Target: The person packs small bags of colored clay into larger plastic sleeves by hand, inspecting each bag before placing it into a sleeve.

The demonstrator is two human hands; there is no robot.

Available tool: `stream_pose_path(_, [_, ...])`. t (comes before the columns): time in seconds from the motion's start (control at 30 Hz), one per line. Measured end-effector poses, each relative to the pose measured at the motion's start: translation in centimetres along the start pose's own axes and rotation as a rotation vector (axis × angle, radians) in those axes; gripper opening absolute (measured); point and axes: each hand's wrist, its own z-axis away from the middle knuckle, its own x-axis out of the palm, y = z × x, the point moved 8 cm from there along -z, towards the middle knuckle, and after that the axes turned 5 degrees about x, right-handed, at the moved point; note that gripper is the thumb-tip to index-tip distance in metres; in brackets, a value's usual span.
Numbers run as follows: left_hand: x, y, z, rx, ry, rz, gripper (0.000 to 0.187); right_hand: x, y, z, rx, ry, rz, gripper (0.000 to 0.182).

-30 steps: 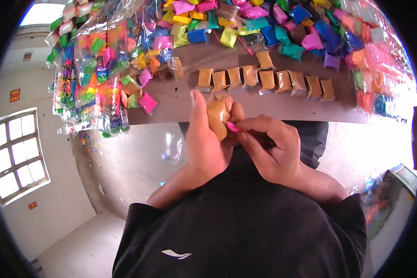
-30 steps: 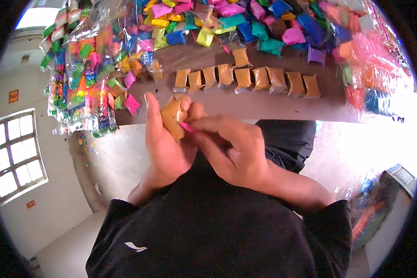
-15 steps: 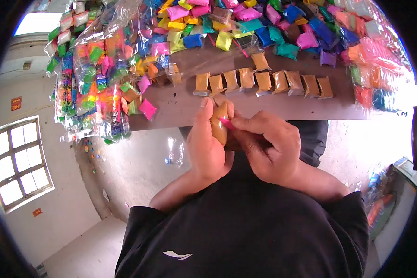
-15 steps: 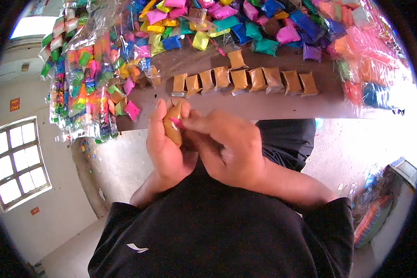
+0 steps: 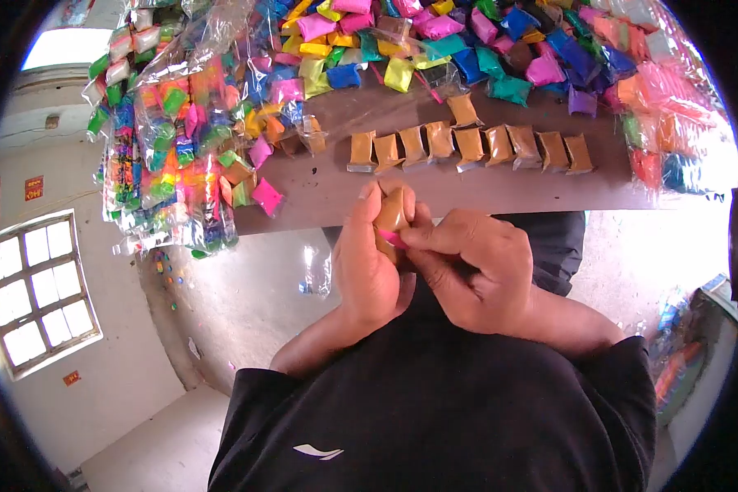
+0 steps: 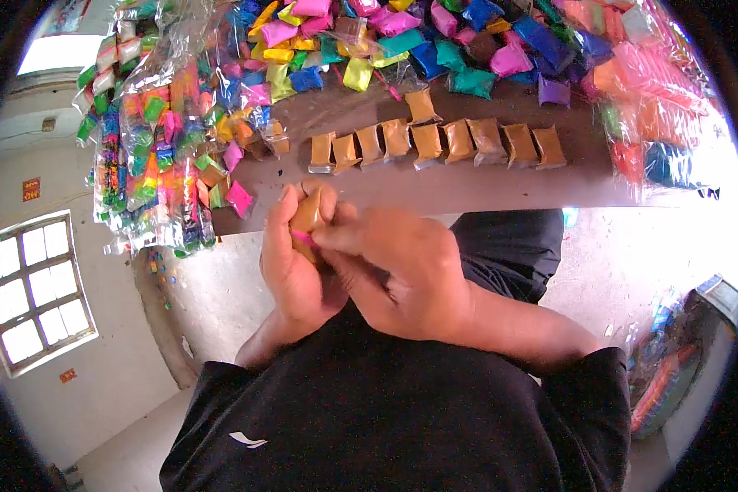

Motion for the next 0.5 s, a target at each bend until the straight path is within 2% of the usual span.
stream_pose_path(0.07, [0.6, 0.0, 0.1, -0.021, -0.143, -0.044, 0.038, -0.2, 0.3, -0.1, 0.028, 0.021, -0.003, 0.023])
stream_pose_path(0.1, [0.9, 0.0, 0.2, -0.021, -0.145, -0.045, 0.038, -0.4, 0.5, -0.1, 0.057, 0.040, -0.006, 0.023])
stream_pose_path(0.17, [0.8, 0.4, 0.3, 0.032, 0.003, -0.083, 0.037, -0.3, -0.1, -0.1, 0.033, 0.020, 0.019, 0.024])
stream_pose_path(0.2, [0.4, 0.4, 0.2, 0.033, 0.000, -0.084, 0.037, -0.1, -0.4, 0.0, 0.011, -0.002, 0.044, 0.026])
stream_pose_path(0.27, [0.6, 0.1, 0.0, 0.005, -0.168, -0.035, 0.037, 0.0, -0.4, 0.2, -0.040, 0.009, -0.023, 0.026])
stream_pose_path(0.3, [1.1, 0.2, 0.2, 0.006, -0.169, -0.035, 0.037, -0.3, -0.4, -0.1, -0.009, 0.016, 0.040, 0.026])
stream_pose_path(0.37, [0.7, 0.2, 0.5, -0.031, 0.070, -0.063, 0.037, -0.6, 0.0, -0.4, 0.000, 0.062, 0.079, 0.027])
stream_pose_path(0.4, [0.2, 0.2, 0.4, -0.029, 0.067, -0.063, 0.037, -0.5, 0.0, -0.3, -0.004, 0.063, 0.079, 0.027])
stream_pose_path(0.47, [0.4, -0.1, 0.1, -0.022, -0.165, 0.071, 0.038, -0.1, -0.7, 0.1, -0.061, 0.037, -0.011, 0.028])
stream_pose_path(0.5, [1.1, 0.0, 0.2, -0.021, -0.165, 0.071, 0.038, -0.2, -0.6, 0.0, -0.062, 0.037, -0.011, 0.028])
